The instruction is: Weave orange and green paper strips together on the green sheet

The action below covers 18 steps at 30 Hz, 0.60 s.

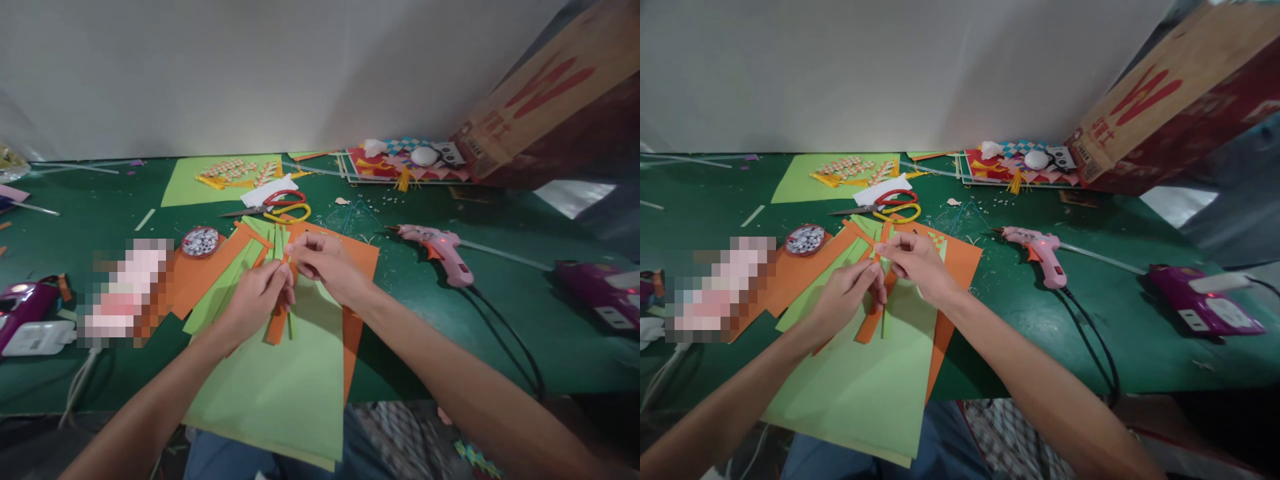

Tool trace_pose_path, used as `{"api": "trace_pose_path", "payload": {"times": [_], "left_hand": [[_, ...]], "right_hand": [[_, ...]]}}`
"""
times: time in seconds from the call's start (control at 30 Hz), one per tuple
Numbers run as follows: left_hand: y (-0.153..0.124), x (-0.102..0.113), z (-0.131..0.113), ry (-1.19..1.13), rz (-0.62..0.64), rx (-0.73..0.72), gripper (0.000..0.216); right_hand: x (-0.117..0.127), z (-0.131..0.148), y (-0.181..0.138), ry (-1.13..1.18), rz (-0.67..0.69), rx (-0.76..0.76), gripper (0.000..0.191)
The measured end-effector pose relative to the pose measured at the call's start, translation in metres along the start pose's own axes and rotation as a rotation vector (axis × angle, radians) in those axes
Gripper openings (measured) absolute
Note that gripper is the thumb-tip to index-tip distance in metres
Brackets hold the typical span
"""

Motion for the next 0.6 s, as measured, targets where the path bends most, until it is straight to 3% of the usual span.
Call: {"api": "trace_pose_path", "payload": {"times": [0.23,0.6], "left_hand": [[0.0001,0.0005,0.0013,-0.048,-0.030,0.007,0.030],[-0.0008,0.0008,-0.0014,-0.022,0.000,0.003,0.030]], "right_hand": [[-0.0011,-0.0011,-0.0016,-0.035,0.130,-0.043,0.030],[0.0028,0.0019,0.0000,0.007,0.062,0.001,0.037]]}}
Point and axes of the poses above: each hand's wrist, its own y-axis towards the middle knuckle, its own x-axis out of the back of the hand, z = x × y, the point moved 1 cm from there along y, towards the middle knuckle, and after that the axes turned 5 degrees about -x, right-handed, at the moved point
